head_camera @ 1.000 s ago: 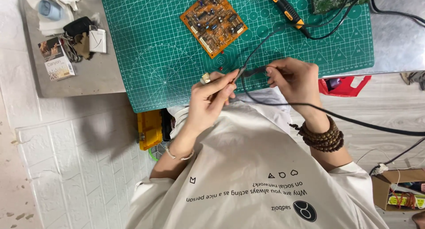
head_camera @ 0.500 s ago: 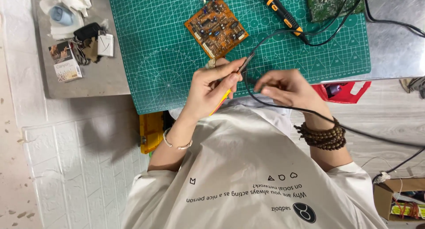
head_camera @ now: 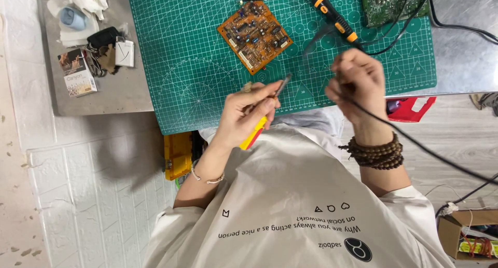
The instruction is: Inspecting and manipulating components on a circuit board using a small tool
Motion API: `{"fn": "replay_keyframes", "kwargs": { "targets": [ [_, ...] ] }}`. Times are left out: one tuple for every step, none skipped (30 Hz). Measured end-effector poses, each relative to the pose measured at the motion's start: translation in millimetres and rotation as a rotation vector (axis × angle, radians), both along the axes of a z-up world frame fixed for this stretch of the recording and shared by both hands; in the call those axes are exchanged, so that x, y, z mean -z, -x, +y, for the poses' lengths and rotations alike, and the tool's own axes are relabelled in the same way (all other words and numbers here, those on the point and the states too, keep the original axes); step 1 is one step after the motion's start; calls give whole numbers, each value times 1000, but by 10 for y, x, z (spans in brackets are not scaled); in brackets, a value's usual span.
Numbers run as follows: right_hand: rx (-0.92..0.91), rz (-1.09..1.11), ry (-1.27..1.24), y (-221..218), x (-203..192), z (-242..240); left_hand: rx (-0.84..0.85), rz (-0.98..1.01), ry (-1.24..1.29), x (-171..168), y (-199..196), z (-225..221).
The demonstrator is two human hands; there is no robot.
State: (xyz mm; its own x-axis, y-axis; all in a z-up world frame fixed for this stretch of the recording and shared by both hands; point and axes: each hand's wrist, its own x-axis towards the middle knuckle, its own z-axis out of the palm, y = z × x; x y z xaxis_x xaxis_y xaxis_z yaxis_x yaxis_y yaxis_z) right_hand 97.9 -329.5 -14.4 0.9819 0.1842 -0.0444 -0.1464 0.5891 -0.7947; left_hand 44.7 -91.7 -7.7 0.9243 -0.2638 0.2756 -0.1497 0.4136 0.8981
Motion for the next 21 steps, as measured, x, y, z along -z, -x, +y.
{"fn": "replay_keyframes", "kwargs": {
  "targets": [
    [-3, 2, 0, 10, -20, -51, -3, 2, 0, 16, -8, 46],
    [30, -13, 71, 19, -39, -102, -20, -8, -9, 32, -15, 93],
    [63, -30, 143, 18, -62, -160, -38, -21, -16, 47, -34, 132],
    [61, -30, 143, 32, -103, -156, -40, -22, -16, 5, -59, 154],
    [102, -94, 334, 54, -143, -154, -42, -47, -46, -37, -86, 175],
    [143, -157, 525, 75, -186, -152, -45, -72, -76, -80, -115, 195],
    [144, -160, 524, 108, -257, -170, -45, -75, -76, -119, -138, 185],
    [142, -212, 677, 141, -328, -187, -63, -79, -89, -158, -162, 176],
    [139, -263, 830, 183, -395, -206, -80, -82, -101, -192, -177, 166],
    [140, -264, 830, 236, -405, -269, -79, -83, -101, -233, -175, 166],
    [182, -208, 819, 296, -413, -333, -96, -47, -142, -273, -162, 166],
    [223, -152, 808, 356, -421, -398, -113, -12, -184, -311, -149, 166],
    [223, -151, 809, 366, -450, -451, -113, -11, -183, -336, -162, 161],
    [287, -129, 687, 377, -481, -506, -131, -15, -170, -362, -173, 154],
    [351, -105, 564, 393, -514, -563, -148, -19, -157, -390, -185, 146],
    [353, -104, 565, 409, -474, -651, -145, -18, -157, -386, -170, 142],
    [385, -54, 442, 391, -438, -734, -181, -26, -173, -387, -187, 144],
    [415, -4, 318, 371, -406, -816, -217, -34, -188, -391, -206, 145],
    [416, -8, 318, 401, -327, -902, -217, -38, -187, -418, -197, 142],
    [457, -6, 237, 429, -244, -988, -243, -54, -180, -441, -191, 139],
    [496, 0, 158, 478, -155, -1071, -269, -66, -172, -456, -163, 139]
  ]
}}
